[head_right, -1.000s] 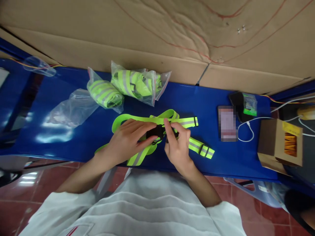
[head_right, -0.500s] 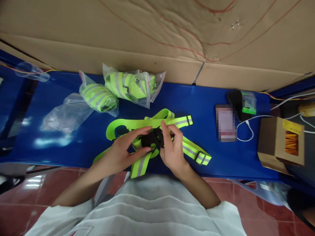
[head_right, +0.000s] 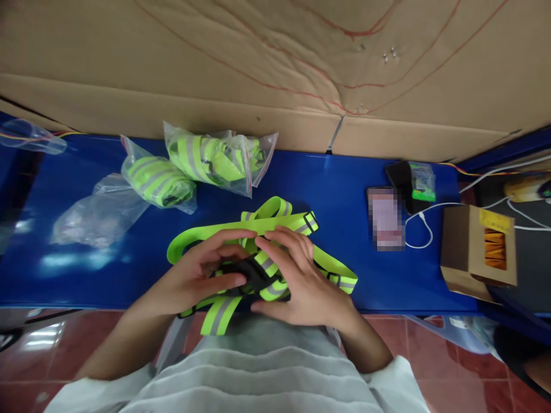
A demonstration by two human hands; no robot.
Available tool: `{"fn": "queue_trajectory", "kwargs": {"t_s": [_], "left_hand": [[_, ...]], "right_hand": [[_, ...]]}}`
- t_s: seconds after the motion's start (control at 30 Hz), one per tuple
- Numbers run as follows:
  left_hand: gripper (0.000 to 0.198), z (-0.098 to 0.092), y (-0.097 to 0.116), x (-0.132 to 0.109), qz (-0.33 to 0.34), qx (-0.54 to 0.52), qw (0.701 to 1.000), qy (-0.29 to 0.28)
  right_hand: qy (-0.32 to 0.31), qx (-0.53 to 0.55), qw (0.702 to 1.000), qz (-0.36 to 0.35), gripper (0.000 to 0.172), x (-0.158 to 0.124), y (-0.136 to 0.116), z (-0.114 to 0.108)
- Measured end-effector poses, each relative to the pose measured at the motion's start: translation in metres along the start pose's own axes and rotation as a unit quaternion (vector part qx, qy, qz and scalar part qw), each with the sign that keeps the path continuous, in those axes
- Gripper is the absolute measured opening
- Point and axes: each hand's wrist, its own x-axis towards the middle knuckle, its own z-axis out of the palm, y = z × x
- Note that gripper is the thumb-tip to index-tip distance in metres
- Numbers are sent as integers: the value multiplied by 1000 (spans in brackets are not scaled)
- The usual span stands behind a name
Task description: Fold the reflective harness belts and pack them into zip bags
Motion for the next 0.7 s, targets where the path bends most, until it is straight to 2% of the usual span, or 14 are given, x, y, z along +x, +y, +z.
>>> {"fn": "queue_trajectory", "kwargs": {"t_s": [0.07,0.1,0.13,0.2,0.27,0.33,0.4,0.5,0.53,0.6,0.63,0.7], "left_hand": [[56,-6,12,-6,7,14,999,-31],[55,-6,17,-8,13,9,999,-38],[54,-5,21,-9,23,0,999,-39],[49,2,24,-7,47,-19,999,-15],[42,12,21,-2,64,-30,997,31],[37,20,14,3,76,-39,994,66],[47,25,3,4,98,-38,991,85],[91,22,-13,1,96,-8,993,66],[102,19,-18,-1,79,-9,996,42],[108,11,-25,-3,40,-45,998,-25],[106,7,-28,-4,28,-73,995,-62],[105,1,-31,-3,24,-136,982,-129]], "right_hand": [[-57,41,997,-39,107,0,0,-20],[-70,59,994,-57,104,1,1,-26],[-73,73,992,-68,96,2,1,-30],[-51,93,992,-70,66,5,0,-31],[-17,111,993,-43,33,6,-1,-25],[23,149,989,-2,12,6,-3,-16],[65,196,977,58,13,5,-3,-9],[144,294,932,153,28,3,-1,-2],[165,337,909,180,30,3,0,-1],[181,422,863,211,32,3,1,1],[173,454,847,217,33,4,1,1],[154,485,834,211,33,4,0,2]]}}
